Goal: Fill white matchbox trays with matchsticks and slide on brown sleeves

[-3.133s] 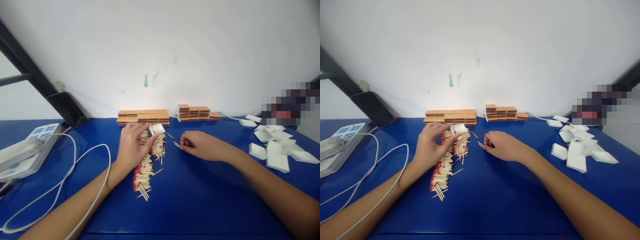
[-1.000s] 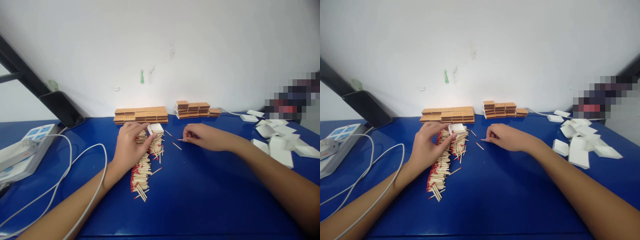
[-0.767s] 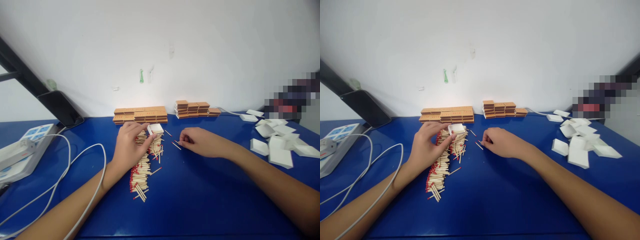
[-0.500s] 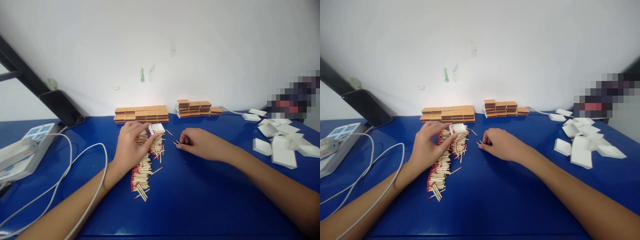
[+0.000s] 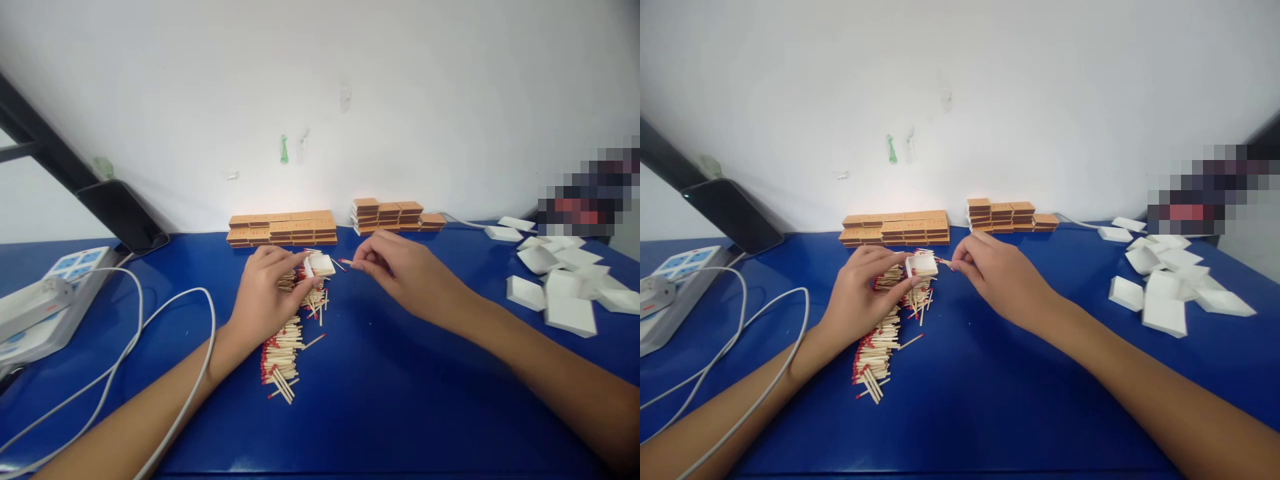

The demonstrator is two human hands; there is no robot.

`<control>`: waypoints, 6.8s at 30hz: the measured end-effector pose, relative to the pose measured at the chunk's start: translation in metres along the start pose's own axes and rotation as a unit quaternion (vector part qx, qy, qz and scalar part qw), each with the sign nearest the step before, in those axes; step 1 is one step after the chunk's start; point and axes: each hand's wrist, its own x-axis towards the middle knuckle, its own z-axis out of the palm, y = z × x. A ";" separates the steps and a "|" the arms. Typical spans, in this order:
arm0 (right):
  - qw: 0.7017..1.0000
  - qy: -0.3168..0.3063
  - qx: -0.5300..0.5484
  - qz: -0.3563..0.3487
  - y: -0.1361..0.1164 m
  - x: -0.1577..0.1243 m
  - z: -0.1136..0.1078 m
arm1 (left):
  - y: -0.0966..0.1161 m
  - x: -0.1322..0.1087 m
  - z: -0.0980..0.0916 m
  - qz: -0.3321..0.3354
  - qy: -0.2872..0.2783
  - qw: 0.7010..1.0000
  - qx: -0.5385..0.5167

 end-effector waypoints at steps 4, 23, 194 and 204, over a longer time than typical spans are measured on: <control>0.998 0.026 -0.010 -0.059 -0.015 -0.003 0.007 | 0.010 -0.003 0.002 0.028 -0.019 0.999 -0.034; 0.993 0.033 0.045 -0.100 -0.025 -0.007 0.008 | 0.013 -0.001 -0.002 0.004 0.003 0.998 -0.056; 0.993 -0.069 -0.054 0.077 0.027 0.019 0.027 | 0.005 0.003 -0.003 -0.023 0.095 0.995 -0.009; 0.980 -0.180 0.052 -0.074 0.059 0.027 0.023 | 0.009 0.004 -0.007 0.002 0.088 0.996 -0.022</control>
